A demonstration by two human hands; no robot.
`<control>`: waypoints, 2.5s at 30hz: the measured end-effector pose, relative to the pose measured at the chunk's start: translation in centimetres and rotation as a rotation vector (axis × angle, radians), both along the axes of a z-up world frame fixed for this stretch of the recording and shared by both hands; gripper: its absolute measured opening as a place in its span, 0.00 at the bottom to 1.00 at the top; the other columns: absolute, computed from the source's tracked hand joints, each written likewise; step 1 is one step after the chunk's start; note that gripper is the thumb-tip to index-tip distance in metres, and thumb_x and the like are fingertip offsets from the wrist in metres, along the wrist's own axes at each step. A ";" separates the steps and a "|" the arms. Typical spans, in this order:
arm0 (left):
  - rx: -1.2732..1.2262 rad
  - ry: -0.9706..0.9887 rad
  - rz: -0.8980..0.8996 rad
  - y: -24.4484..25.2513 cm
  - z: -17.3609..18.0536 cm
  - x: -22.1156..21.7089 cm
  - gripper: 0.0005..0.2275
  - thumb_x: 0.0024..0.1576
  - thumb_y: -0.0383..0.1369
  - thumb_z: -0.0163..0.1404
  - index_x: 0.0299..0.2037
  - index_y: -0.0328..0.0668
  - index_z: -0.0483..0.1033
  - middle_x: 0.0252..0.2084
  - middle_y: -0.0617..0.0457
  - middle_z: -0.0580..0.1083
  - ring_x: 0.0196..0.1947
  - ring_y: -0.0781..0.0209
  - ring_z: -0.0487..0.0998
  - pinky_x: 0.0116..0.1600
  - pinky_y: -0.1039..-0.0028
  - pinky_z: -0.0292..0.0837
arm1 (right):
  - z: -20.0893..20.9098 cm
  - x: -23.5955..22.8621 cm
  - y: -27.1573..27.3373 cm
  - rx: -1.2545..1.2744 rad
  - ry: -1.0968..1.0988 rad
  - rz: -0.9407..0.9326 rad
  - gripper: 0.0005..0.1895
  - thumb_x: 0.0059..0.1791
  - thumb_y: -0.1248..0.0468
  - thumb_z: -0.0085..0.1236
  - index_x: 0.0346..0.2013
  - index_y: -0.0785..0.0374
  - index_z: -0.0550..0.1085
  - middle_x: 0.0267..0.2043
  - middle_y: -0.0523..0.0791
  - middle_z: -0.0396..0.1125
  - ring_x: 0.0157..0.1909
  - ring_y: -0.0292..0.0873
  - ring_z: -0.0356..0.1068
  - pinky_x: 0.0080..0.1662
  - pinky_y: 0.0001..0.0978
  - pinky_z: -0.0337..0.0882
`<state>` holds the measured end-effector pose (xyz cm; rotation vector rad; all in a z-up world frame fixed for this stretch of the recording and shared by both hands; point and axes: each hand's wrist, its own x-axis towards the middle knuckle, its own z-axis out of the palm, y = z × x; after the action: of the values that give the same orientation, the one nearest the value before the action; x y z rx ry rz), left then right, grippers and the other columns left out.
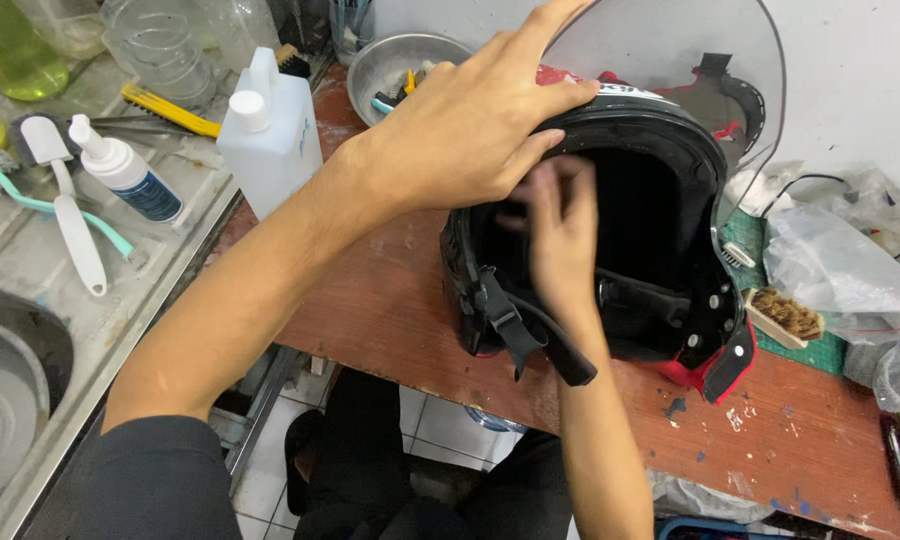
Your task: The person disassembles a motorcycle helmet by removing the cheek pads, the interior liner, and the chin strap. They work at a cluttered table, detaching each component by hand and setting them aside.
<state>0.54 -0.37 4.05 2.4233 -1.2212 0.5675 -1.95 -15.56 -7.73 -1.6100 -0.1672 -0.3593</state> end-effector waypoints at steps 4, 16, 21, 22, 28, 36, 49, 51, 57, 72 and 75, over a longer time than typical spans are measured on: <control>-0.047 0.029 -0.036 0.7 -0.9 1.3 0.16 0.57 0.30 0.51 0.56 0.43 0.71 0.65 0.43 0.47 0.58 0.37 0.67 0.32 0.38 0.71 | -3.8 -2.6 0.6 -0.220 0.161 0.081 0.13 0.45 0.66 0.56 0.44 0.59 0.68 0.38 0.46 0.68 0.41 0.35 0.67 0.43 0.23 0.69; -0.178 0.135 -0.169 2.0 -2.3 3.0 0.16 0.58 0.27 0.47 0.57 0.47 0.67 0.58 0.37 0.55 0.61 0.31 0.63 0.55 0.51 0.66 | -3.9 -5.8 0.7 -0.619 -0.102 0.126 0.07 0.41 0.67 0.44 0.33 0.60 0.67 0.30 0.41 0.60 0.34 0.42 0.58 0.38 0.32 0.59; -0.154 0.076 -0.097 1.3 -2.2 2.3 0.16 0.58 0.29 0.48 0.56 0.45 0.67 0.59 0.37 0.55 0.60 0.35 0.64 0.45 0.48 0.70 | -2.2 -6.6 0.4 -0.520 -0.051 0.159 0.24 0.41 0.64 0.64 0.47 0.62 0.66 0.36 0.42 0.61 0.38 0.37 0.63 0.43 0.27 0.64; -0.155 0.077 -0.097 1.1 -2.1 2.2 0.16 0.58 0.29 0.48 0.56 0.45 0.67 0.59 0.37 0.55 0.60 0.35 0.64 0.45 0.48 0.70 | -2.4 -6.8 -0.1 -0.521 -0.050 0.159 0.24 0.41 0.64 0.64 0.47 0.62 0.66 0.36 0.42 0.61 0.38 0.37 0.63 0.43 0.27 0.64; -0.158 -0.053 -0.071 -0.6 -1.8 1.7 0.15 0.56 0.32 0.50 0.53 0.42 0.69 0.53 0.36 0.60 0.51 0.39 0.67 0.34 0.49 0.71 | -0.1 -9.0 -2.1 -0.349 -0.124 -0.054 0.13 0.45 0.62 0.57 0.43 0.61 0.73 0.45 0.45 0.69 0.46 0.39 0.68 0.54 0.28 0.65; -0.133 -0.100 -0.021 -2.6 -0.9 0.4 0.13 0.55 0.29 0.51 0.48 0.43 0.66 0.60 0.36 0.55 0.50 0.36 0.69 0.33 0.48 0.74 | 0.9 -13.0 -4.0 -0.216 -0.245 0.035 0.19 0.43 0.61 0.58 0.45 0.67 0.66 0.44 0.51 0.66 0.50 0.48 0.68 0.57 0.36 0.65; -0.106 -0.145 0.064 -3.9 -1.1 -0.1 0.14 0.54 0.29 0.53 0.49 0.45 0.66 0.62 0.38 0.50 0.47 0.38 0.69 0.34 0.50 0.75 | 1.3 -18.5 -9.6 0.104 -0.463 -0.074 0.32 0.46 0.67 0.49 0.64 0.53 0.54 0.29 0.44 0.58 0.43 0.50 0.66 0.64 0.65 0.69; -0.118 -0.103 0.047 -3.8 -1.1 -0.3 0.14 0.55 0.28 0.52 0.50 0.44 0.66 0.63 0.37 0.49 0.50 0.37 0.68 0.36 0.48 0.75 | 0.7 -18.9 -12.0 0.007 -0.436 -0.221 0.20 0.50 0.61 0.46 0.56 0.57 0.59 0.23 0.43 0.52 0.26 0.43 0.62 0.46 0.40 0.74; -0.134 -0.092 0.039 -3.6 -1.2 -0.4 0.15 0.54 0.27 0.51 0.51 0.45 0.66 0.63 0.37 0.49 0.52 0.35 0.67 0.38 0.47 0.75 | 0.2 -18.8 -10.0 -0.156 -0.298 -0.308 0.12 0.49 0.73 0.47 0.47 0.66 0.64 0.32 0.50 0.63 0.39 0.47 0.70 0.45 0.31 0.73; -0.131 -0.165 0.126 -4.2 -1.0 -1.4 0.19 0.55 0.24 0.44 0.56 0.59 0.64 0.59 0.38 0.54 0.45 0.39 0.71 0.26 0.54 0.74 | -1.3 -12.5 -1.2 -0.688 -0.160 -0.057 0.22 0.45 0.62 0.57 0.51 0.70 0.66 0.50 0.53 0.66 0.52 0.51 0.66 0.55 0.37 0.64; -0.096 -0.189 0.154 -4.1 -1.2 -1.6 0.26 0.53 0.19 0.40 0.60 0.63 0.61 0.60 0.37 0.54 0.42 0.42 0.70 0.25 0.56 0.73 | -1.6 -12.8 -1.2 -0.674 -0.186 -0.063 0.16 0.48 0.63 0.53 0.47 0.68 0.68 0.46 0.52 0.67 0.48 0.49 0.69 0.50 0.36 0.67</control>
<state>-1.06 -4.52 2.85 2.4405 -1.0556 0.8968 -14.78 -16.72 -9.34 -2.2477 -0.4124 -0.5386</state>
